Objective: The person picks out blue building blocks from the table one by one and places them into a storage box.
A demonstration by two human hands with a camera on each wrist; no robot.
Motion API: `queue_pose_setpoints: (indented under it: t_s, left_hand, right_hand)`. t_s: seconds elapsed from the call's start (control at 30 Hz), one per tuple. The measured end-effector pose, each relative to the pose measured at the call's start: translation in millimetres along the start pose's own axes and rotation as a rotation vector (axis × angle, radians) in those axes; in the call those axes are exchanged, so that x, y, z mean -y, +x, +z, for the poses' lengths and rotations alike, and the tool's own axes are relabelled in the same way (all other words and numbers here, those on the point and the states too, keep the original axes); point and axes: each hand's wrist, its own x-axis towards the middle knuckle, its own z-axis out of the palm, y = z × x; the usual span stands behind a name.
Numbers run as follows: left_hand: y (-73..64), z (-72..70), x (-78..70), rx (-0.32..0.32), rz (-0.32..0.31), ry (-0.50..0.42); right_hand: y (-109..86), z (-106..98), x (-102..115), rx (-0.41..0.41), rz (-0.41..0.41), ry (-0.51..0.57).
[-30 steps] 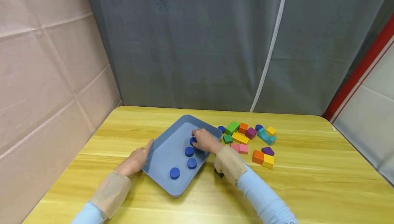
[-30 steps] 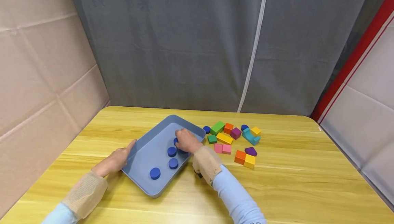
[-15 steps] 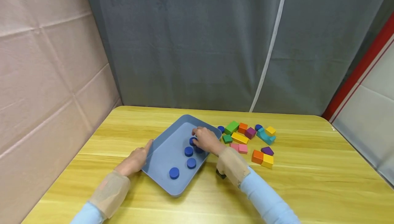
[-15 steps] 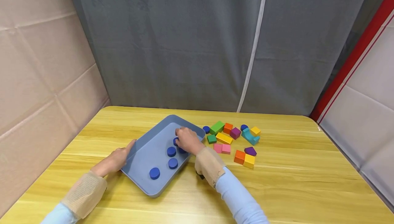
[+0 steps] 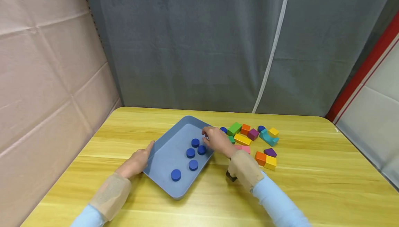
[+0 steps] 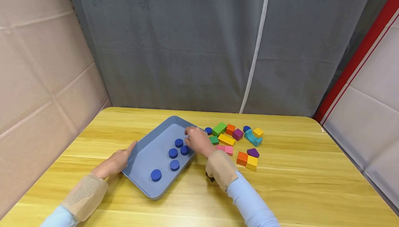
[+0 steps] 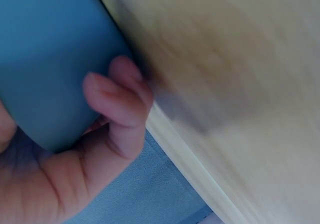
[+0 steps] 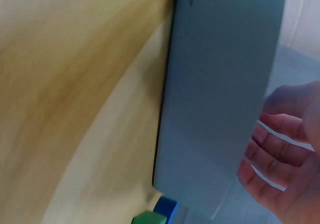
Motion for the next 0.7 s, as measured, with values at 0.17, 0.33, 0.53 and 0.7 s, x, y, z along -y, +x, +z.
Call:
queue_pose_setpoints:
  t_s: [0.17, 0.33, 0.53, 0.7]
  left_hand:
    - [-0.3, 0.4, 1.0, 0.016, -0.018, -0.021]
    - [0.2, -0.1, 0.1, 0.044, -0.049, -0.061]
    - [0.4, -0.5, -0.3, 0.037, -0.042, -0.053]
    - [0.3, -0.2, 0.2, 0.035, -0.043, -0.031]
  right_hand:
    - [-3.9, -7.8, -5.8, -0.002, 0.069, 0.042]
    - [-8.3, -16.4, -15.9, -0.001, 0.110, 0.081]
    - [-15.1, -28.4, -31.3, -0.062, 0.078, 0.076]
    - [-21.1, -37.3, -43.4, -0.054, 0.111, 0.084]
